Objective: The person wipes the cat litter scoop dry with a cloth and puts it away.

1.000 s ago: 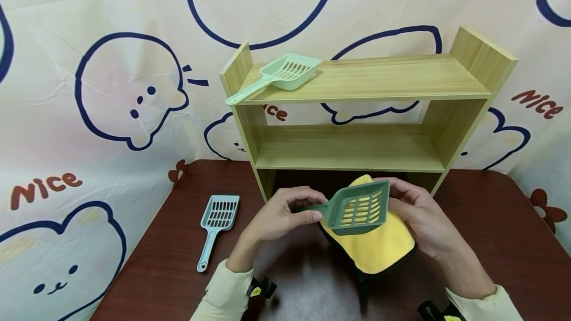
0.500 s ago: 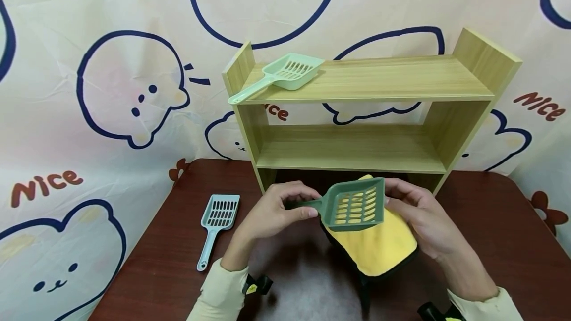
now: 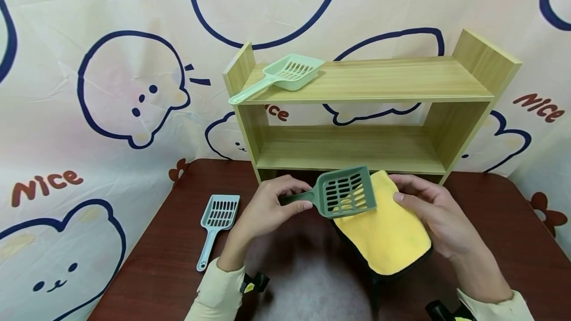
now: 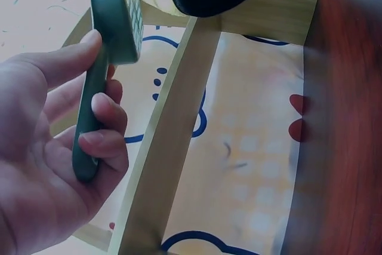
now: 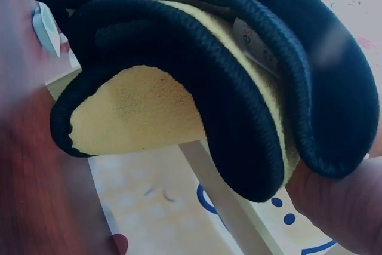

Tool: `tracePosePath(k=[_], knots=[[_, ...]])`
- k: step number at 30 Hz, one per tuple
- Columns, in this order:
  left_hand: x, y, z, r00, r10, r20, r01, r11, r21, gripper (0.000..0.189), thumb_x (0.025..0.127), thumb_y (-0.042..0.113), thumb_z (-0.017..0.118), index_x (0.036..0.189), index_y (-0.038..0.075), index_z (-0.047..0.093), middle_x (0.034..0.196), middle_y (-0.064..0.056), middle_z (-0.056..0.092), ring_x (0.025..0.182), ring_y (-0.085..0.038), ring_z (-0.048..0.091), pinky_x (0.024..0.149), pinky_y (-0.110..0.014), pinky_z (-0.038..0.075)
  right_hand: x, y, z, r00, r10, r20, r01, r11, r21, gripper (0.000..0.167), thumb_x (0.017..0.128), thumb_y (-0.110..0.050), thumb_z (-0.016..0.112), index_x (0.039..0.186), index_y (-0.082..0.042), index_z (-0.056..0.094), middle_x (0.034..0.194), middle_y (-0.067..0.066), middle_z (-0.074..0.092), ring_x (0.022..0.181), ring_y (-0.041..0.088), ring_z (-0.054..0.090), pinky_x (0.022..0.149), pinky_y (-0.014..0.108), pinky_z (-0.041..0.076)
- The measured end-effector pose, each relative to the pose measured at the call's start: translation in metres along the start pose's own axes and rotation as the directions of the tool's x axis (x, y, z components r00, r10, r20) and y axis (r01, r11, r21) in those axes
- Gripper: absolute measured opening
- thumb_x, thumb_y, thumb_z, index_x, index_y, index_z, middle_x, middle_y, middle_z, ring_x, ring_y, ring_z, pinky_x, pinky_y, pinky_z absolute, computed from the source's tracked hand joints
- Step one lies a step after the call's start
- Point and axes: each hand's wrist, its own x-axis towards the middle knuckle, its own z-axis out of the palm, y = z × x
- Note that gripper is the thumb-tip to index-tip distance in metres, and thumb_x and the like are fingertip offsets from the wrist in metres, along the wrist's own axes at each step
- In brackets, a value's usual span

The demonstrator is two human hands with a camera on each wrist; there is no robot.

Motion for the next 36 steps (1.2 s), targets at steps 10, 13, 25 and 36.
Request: tracePosePath(k=[10, 13, 25, 36], knots=[[0.000, -0.001, 0.001, 0.997, -0.034, -0.067, 0.037, 0.998, 0.055, 0.019, 0.095, 0.019, 0.084, 0.114, 0.019, 0.081, 0.097, 0.007, 0.071, 0.086, -0.013, 0.059, 0.076, -0.032, 0.052, -0.002, -0.002, -0.001, 0.999, -0.033, 0.004, 0.033, 0.999, -0.002, 0.039, 0.112, 0.002, 0.047, 0.146, -0.009, 0.062, 0.119, 0.002, 0.072, 0.097, 0.016, 0.079, 0.073, 0.036, 0.066], [0.000, 0.001, 0.001, 0.994, -0.053, -0.093, 0.059, 0.996, 0.063, 0.019, 0.095, 0.020, 0.085, 0.113, 0.019, 0.081, 0.098, 0.007, 0.072, 0.088, -0.013, 0.059, 0.078, -0.033, 0.051, -0.003, -0.002, 0.000, 0.999, -0.041, 0.003, 0.041, 0.999, -0.003, 0.039, 0.111, 0.003, 0.047, 0.146, -0.008, 0.063, 0.119, 0.002, 0.072, 0.098, 0.015, 0.078, 0.074, 0.035, 0.066], [0.001, 0.005, 0.008, 0.981, -0.120, -0.151, 0.126, 0.991, 0.037, 0.019, 0.094, 0.020, 0.085, 0.113, 0.019, 0.081, 0.101, 0.005, 0.075, 0.092, -0.014, 0.063, 0.084, -0.037, 0.054, -0.002, 0.000, 0.008, 0.995, -0.099, -0.015, 0.099, 0.995, -0.008, 0.039, 0.108, 0.009, 0.049, 0.142, -0.005, 0.064, 0.120, 0.002, 0.072, 0.100, 0.014, 0.076, 0.075, 0.034, 0.066], [0.003, 0.010, 0.027, 0.975, -0.192, -0.112, 0.183, 0.979, -0.088, 0.017, 0.098, 0.021, 0.080, 0.115, 0.018, 0.080, 0.096, 0.002, 0.074, 0.083, -0.014, 0.065, 0.071, -0.026, 0.049, 0.001, 0.005, 0.024, 0.993, -0.111, -0.040, 0.111, 0.994, -0.016, 0.036, 0.106, 0.010, 0.055, 0.136, -0.005, 0.067, 0.121, 0.003, 0.073, 0.100, 0.014, 0.077, 0.077, 0.032, 0.065]])
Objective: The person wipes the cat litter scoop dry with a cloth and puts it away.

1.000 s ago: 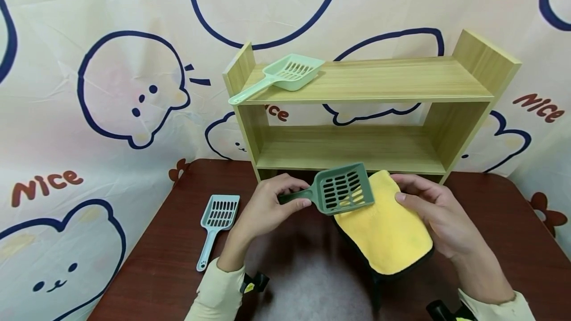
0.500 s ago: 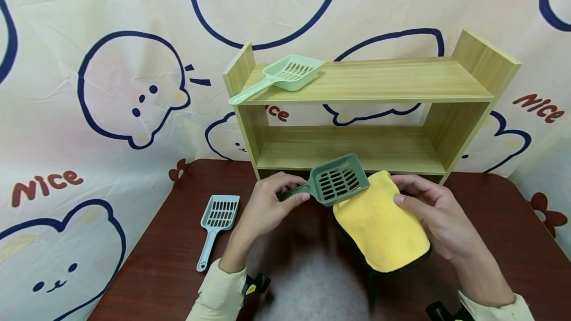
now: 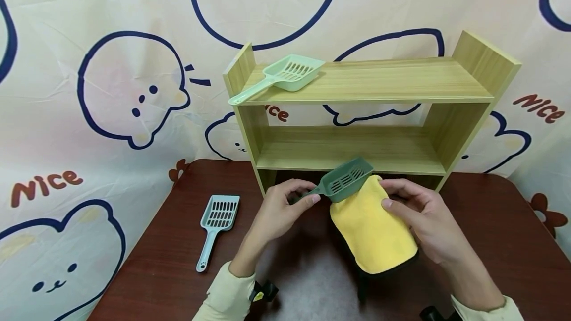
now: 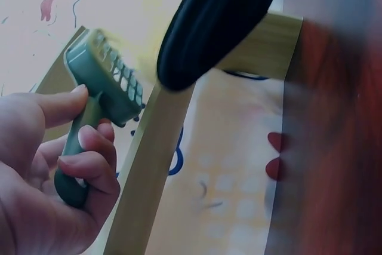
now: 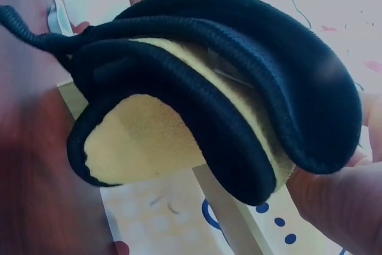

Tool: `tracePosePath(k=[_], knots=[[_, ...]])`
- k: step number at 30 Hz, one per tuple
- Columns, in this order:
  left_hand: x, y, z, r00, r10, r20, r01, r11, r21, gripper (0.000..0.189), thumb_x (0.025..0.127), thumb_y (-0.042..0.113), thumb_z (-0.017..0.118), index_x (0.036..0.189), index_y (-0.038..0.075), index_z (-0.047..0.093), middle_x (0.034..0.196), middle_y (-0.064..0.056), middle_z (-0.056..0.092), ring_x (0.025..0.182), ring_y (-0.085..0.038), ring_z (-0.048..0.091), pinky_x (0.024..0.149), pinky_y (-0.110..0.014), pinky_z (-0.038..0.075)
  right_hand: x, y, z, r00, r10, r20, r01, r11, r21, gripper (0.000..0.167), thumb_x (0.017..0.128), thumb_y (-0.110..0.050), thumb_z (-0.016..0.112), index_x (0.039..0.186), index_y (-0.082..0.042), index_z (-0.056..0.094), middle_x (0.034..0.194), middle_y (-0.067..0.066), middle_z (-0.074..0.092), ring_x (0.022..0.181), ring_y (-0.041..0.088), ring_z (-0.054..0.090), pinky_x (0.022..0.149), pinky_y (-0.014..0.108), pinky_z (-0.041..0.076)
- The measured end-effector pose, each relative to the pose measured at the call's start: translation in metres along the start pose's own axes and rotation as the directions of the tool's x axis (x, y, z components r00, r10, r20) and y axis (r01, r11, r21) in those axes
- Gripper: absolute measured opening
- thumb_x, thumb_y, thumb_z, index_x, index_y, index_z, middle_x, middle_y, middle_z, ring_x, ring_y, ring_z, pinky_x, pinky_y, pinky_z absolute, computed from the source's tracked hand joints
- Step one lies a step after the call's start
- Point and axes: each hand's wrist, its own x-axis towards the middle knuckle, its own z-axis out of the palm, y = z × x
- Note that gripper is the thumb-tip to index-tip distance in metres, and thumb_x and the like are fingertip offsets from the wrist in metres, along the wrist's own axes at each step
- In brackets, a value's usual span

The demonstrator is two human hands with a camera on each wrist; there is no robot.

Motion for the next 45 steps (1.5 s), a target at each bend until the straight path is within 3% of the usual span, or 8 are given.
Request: tracePosePath(k=[6, 10, 19, 22, 27, 35, 45], knots=[[0.000, 0.002, 0.009, 0.998, -0.058, -0.003, 0.057, 0.993, -0.108, 0.019, 0.098, 0.021, 0.080, 0.117, 0.016, 0.079, 0.095, -0.004, 0.075, 0.072, -0.013, 0.064, 0.064, -0.023, 0.051, 0.000, 0.001, 0.009, 1.000, 0.005, -0.023, -0.007, 0.998, -0.065, 0.034, 0.104, 0.008, 0.060, 0.136, -0.004, 0.068, 0.122, 0.003, 0.073, 0.099, 0.012, 0.076, 0.078, 0.030, 0.064], [0.000, 0.003, 0.013, 0.997, -0.070, -0.011, 0.068, 0.989, -0.135, 0.020, 0.098, 0.020, 0.080, 0.117, 0.016, 0.079, 0.094, -0.005, 0.075, 0.070, -0.011, 0.064, 0.063, -0.023, 0.052, -0.001, 0.001, 0.012, 0.999, 0.025, -0.022, -0.027, 0.994, -0.108, 0.033, 0.104, 0.005, 0.062, 0.135, -0.004, 0.069, 0.120, 0.001, 0.074, 0.097, 0.012, 0.076, 0.077, 0.030, 0.064], [-0.002, 0.003, 0.010, 0.998, -0.040, -0.051, 0.037, 0.997, -0.065, 0.022, 0.095, 0.021, 0.084, 0.117, 0.020, 0.079, 0.096, 0.000, 0.075, 0.082, -0.014, 0.066, 0.070, -0.026, 0.051, -0.004, -0.007, 0.005, 0.998, 0.053, -0.012, -0.054, 0.992, -0.112, 0.033, 0.106, 0.003, 0.060, 0.138, -0.004, 0.068, 0.118, 0.001, 0.076, 0.093, 0.015, 0.079, 0.070, 0.036, 0.065], [-0.001, 0.001, 0.006, 0.999, -0.014, -0.040, 0.013, 1.000, -0.018, 0.023, 0.094, 0.021, 0.085, 0.117, 0.021, 0.079, 0.097, 0.002, 0.074, 0.086, -0.014, 0.065, 0.076, -0.028, 0.052, -0.006, -0.012, -0.005, 0.999, 0.042, -0.023, -0.044, 0.996, -0.078, 0.036, 0.107, 0.005, 0.056, 0.140, -0.006, 0.068, 0.119, 0.001, 0.075, 0.091, 0.017, 0.080, 0.068, 0.038, 0.065], [-0.001, 0.000, 0.001, 1.000, 0.004, -0.009, -0.004, 1.000, 0.012, 0.023, 0.094, 0.021, 0.085, 0.116, 0.021, 0.079, 0.096, 0.003, 0.072, 0.085, -0.015, 0.063, 0.075, -0.028, 0.051, -0.009, -0.017, -0.011, 0.999, 0.028, -0.026, -0.029, 0.998, -0.064, 0.038, 0.108, 0.006, 0.053, 0.142, -0.004, 0.066, 0.118, 0.002, 0.075, 0.089, 0.019, 0.080, 0.067, 0.040, 0.065], [-0.003, 0.002, 0.001, 1.000, 0.004, -0.006, -0.004, 1.000, -0.013, 0.020, 0.096, 0.020, 0.084, 0.115, 0.020, 0.078, 0.095, 0.002, 0.072, 0.082, -0.015, 0.062, 0.072, -0.027, 0.049, -0.007, -0.008, 0.004, 0.999, 0.017, 0.039, -0.014, 0.996, -0.085, 0.036, 0.106, 0.008, 0.056, 0.139, -0.002, 0.067, 0.122, 0.001, 0.076, 0.096, 0.014, 0.078, 0.073, 0.036, 0.066], [-0.003, 0.006, 0.006, 1.000, -0.015, -0.027, 0.014, 0.999, -0.041, 0.021, 0.096, 0.020, 0.082, 0.117, 0.019, 0.077, 0.098, 0.001, 0.073, 0.089, -0.019, 0.065, 0.078, -0.028, 0.051, -0.006, -0.002, 0.018, 0.994, 0.041, 0.097, -0.030, 0.993, -0.114, 0.035, 0.106, 0.004, 0.058, 0.140, 0.001, 0.065, 0.122, 0.001, 0.076, 0.097, 0.015, 0.078, 0.073, 0.039, 0.066]])
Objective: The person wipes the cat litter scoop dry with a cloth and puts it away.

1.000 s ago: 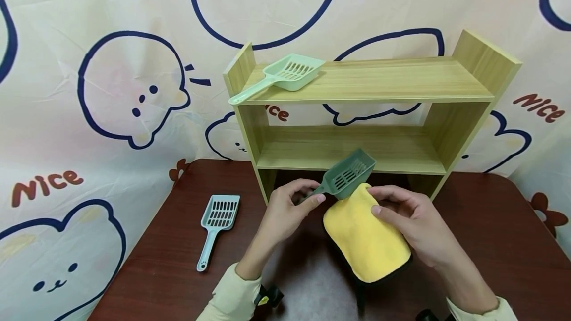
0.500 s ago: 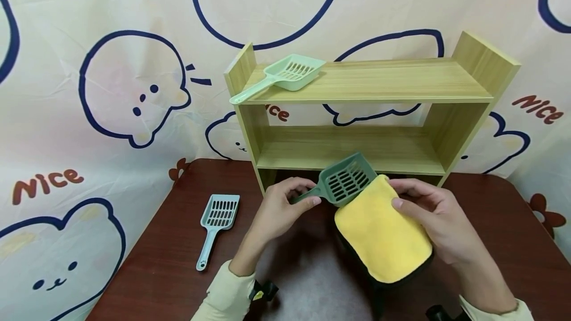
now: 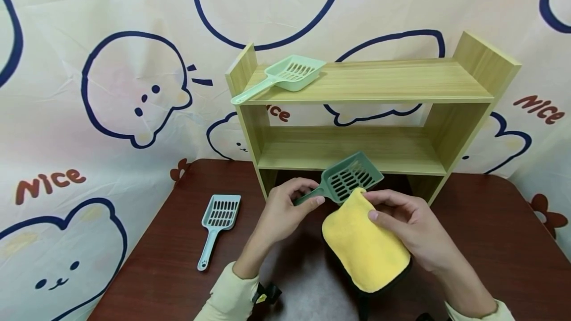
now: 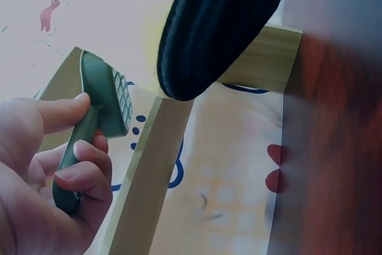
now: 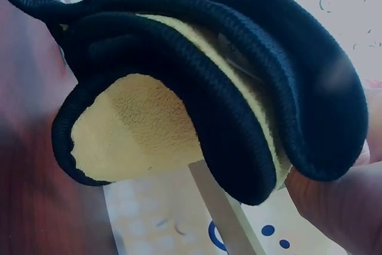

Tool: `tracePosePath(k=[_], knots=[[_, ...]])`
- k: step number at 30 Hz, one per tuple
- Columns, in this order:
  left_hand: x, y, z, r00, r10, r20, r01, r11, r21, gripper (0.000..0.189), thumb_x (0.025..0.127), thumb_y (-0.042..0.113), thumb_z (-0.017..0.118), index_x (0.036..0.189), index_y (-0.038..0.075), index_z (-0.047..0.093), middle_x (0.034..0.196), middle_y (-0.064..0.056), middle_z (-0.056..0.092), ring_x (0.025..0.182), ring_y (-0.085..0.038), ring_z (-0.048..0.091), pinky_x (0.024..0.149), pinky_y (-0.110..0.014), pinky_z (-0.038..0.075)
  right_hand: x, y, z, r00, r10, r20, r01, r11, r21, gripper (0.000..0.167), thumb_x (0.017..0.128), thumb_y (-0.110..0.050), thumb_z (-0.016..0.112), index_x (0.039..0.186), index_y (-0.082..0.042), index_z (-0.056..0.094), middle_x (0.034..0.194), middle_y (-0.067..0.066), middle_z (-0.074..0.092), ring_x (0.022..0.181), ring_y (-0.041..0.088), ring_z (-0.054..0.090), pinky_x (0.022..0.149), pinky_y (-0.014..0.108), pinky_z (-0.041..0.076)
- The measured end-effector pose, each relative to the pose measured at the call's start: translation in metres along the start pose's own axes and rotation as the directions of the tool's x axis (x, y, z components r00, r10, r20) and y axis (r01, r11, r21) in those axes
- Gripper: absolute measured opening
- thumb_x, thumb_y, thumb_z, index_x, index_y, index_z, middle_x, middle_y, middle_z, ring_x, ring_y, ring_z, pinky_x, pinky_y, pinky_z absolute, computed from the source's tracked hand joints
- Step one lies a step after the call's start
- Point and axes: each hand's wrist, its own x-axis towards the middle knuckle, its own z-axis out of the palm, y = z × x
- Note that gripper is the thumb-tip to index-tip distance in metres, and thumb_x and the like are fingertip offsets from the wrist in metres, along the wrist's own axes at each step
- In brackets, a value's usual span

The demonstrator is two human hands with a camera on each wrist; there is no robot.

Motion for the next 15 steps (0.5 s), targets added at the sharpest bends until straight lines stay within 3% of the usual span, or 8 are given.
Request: tracePosePath(k=[6, 15], knots=[[0.001, 0.000, -0.006, 1.000, -0.005, -0.005, 0.005, 1.000, -0.001, 0.022, 0.097, 0.020, 0.082, 0.118, 0.021, 0.078, 0.099, 0.002, 0.073, 0.088, -0.018, 0.064, 0.074, -0.028, 0.051, -0.001, -0.004, -0.006, 0.998, -0.001, -0.062, -0.001, 1.000, -0.023, 0.033, 0.107, 0.004, 0.059, 0.139, 0.000, 0.066, 0.118, 0.002, 0.077, 0.092, 0.017, 0.079, 0.069, 0.039, 0.066], [0.001, -0.001, -0.019, 0.999, -0.003, 0.052, 0.003, 1.000, 0.009, 0.020, 0.098, 0.022, 0.081, 0.117, 0.019, 0.078, 0.097, 0.000, 0.072, 0.083, -0.018, 0.062, 0.070, -0.028, 0.047, -0.005, -0.011, -0.023, 0.991, -0.019, -0.129, 0.019, 1.000, -0.004, 0.036, 0.107, 0.006, 0.055, 0.141, 0.000, 0.066, 0.120, 0.003, 0.076, 0.089, 0.019, 0.080, 0.067, 0.039, 0.065]])
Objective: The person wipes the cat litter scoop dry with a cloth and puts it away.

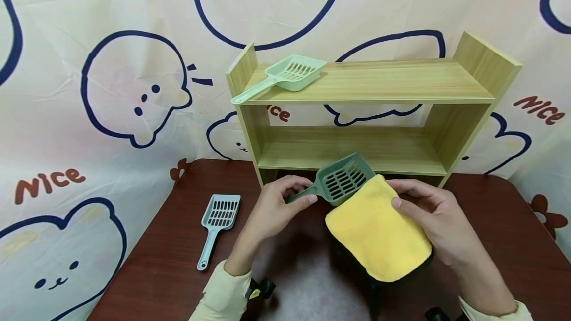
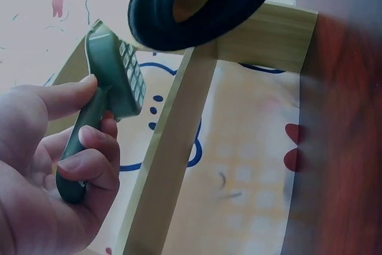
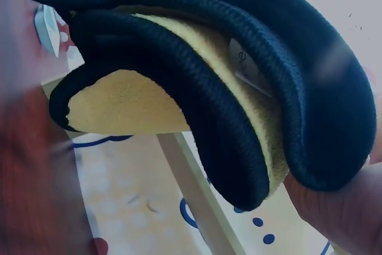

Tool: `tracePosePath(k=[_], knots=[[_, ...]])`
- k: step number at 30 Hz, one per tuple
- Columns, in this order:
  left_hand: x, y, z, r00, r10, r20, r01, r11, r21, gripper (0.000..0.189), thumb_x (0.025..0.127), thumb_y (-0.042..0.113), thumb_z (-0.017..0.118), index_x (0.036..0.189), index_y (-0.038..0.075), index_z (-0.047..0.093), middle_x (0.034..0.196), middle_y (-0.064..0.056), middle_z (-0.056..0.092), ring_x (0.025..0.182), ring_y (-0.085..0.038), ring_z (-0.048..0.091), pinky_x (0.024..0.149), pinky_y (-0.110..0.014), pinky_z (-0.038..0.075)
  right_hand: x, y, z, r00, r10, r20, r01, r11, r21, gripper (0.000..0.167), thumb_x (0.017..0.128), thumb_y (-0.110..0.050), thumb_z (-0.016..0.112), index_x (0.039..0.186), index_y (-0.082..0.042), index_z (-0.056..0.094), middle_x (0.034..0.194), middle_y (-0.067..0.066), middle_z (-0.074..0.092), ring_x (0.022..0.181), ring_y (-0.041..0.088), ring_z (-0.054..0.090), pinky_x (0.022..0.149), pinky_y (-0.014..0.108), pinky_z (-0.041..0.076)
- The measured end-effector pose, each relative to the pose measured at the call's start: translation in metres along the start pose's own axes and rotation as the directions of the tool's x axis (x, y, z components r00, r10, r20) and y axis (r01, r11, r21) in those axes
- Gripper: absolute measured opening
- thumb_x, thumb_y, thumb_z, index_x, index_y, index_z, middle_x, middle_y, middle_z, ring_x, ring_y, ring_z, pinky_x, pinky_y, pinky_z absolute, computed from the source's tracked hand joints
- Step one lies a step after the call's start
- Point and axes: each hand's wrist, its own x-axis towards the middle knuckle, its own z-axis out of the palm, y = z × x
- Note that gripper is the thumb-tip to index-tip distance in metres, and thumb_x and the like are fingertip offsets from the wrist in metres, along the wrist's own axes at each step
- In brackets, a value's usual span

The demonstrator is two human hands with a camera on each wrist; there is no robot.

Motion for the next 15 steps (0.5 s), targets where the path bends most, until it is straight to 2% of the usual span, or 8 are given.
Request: tracePosePath(k=[9, 15], knots=[[-0.001, 0.000, -0.010, 0.998, 0.019, 0.053, -0.019, 1.000, 0.004, 0.020, 0.097, 0.022, 0.081, 0.117, 0.018, 0.078, 0.107, 0.000, 0.075, 0.088, -0.018, 0.064, 0.077, -0.030, 0.051, -0.001, -0.004, -0.011, 0.999, -0.007, -0.052, 0.008, 1.000, 0.025, 0.037, 0.107, 0.008, 0.055, 0.141, 0.000, 0.066, 0.115, 0.005, 0.076, 0.088, 0.019, 0.080, 0.067, 0.037, 0.065], [-0.001, 0.000, -0.016, 0.994, 0.035, 0.100, -0.034, 0.999, -0.013, 0.019, 0.098, 0.020, 0.081, 0.117, 0.018, 0.079, 0.103, -0.001, 0.073, 0.082, -0.017, 0.062, 0.073, -0.030, 0.050, -0.001, -0.003, -0.016, 0.997, -0.022, -0.080, 0.025, 0.999, 0.033, 0.037, 0.106, 0.010, 0.054, 0.141, 0.001, 0.066, 0.115, 0.005, 0.076, 0.088, 0.018, 0.079, 0.068, 0.035, 0.065]])
